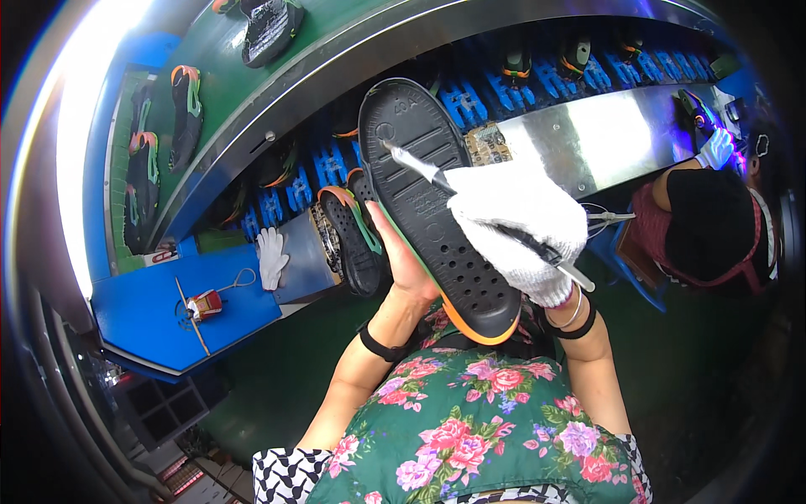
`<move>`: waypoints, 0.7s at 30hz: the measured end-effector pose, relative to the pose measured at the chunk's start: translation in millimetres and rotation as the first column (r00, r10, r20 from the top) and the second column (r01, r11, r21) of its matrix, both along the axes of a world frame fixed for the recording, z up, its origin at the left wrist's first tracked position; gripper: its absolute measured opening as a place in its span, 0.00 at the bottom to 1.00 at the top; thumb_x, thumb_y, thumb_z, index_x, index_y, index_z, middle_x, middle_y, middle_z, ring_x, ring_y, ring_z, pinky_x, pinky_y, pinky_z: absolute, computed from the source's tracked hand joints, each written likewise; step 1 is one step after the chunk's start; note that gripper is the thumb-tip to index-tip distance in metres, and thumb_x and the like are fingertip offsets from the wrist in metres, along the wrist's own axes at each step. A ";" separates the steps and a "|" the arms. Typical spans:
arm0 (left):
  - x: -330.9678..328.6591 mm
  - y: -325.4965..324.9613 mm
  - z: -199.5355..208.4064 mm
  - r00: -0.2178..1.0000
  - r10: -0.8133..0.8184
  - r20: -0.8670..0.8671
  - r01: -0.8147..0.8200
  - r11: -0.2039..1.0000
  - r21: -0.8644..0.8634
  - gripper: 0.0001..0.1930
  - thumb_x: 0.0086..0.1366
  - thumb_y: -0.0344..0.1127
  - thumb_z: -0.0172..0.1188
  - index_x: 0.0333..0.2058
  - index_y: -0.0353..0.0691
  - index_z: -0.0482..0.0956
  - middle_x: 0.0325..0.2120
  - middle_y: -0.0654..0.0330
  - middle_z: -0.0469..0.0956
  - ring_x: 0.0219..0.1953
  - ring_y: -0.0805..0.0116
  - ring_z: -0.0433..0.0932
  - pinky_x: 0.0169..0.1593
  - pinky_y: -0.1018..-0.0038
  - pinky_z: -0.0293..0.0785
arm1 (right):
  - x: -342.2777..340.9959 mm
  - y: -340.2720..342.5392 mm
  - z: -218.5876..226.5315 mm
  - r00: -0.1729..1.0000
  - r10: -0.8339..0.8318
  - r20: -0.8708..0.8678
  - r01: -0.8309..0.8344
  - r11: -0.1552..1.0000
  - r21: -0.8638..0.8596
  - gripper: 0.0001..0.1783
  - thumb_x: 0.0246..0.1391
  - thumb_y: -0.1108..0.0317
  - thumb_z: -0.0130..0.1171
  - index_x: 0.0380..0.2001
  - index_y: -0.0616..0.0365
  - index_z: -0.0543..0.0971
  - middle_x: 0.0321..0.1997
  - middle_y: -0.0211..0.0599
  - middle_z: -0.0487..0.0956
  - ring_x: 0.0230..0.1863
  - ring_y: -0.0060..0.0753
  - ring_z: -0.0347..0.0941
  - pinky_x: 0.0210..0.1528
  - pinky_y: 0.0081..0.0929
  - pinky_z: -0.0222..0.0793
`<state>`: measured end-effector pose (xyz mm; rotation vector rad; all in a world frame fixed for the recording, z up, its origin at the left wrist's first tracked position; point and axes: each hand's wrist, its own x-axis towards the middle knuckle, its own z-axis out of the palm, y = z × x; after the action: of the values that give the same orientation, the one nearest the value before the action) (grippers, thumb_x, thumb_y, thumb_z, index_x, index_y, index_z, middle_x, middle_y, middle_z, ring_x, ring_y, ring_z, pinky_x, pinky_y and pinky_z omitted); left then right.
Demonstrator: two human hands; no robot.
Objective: Applying glue to shoe soles using a brush on a manufacturing line.
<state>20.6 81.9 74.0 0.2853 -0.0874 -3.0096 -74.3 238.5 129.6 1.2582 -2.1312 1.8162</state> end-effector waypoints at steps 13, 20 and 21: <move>10.1 10.7 -10.2 0.897 -0.043 0.441 0.328 0.733 -0.596 0.61 0.59 0.90 0.25 0.72 0.42 0.61 0.67 0.55 0.70 0.67 0.55 0.69 0.71 0.56 0.64 | 13.6 -15.7 -25.9 0.998 0.023 -0.054 -0.014 0.988 0.153 0.21 0.55 0.75 0.68 0.53 0.61 0.83 0.57 0.46 0.82 0.55 0.42 0.80 0.58 0.39 0.74; 4.3 12.5 -3.9 0.898 0.050 0.437 0.221 0.808 -0.546 0.61 0.58 0.91 0.26 0.71 0.44 0.65 0.65 0.56 0.72 0.66 0.55 0.71 0.70 0.55 0.66 | 21.2 -11.5 -33.9 0.999 0.015 -0.044 -0.006 0.980 0.197 0.24 0.57 0.72 0.68 0.58 0.61 0.81 0.62 0.46 0.80 0.61 0.44 0.78 0.63 0.41 0.72; 7.9 6.5 -20.0 0.983 -0.065 0.170 0.116 0.944 -0.308 0.61 0.58 0.91 0.25 0.70 0.43 0.65 0.65 0.55 0.72 0.66 0.54 0.71 0.70 0.55 0.66 | 22.2 -14.5 -35.2 0.998 0.020 -0.054 -0.009 0.981 0.195 0.24 0.58 0.71 0.68 0.58 0.61 0.80 0.63 0.46 0.79 0.62 0.44 0.77 0.64 0.42 0.72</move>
<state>28.5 88.4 54.0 0.4955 -0.6081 -2.9914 -52.2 224.1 94.5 1.3499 -2.3215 1.5886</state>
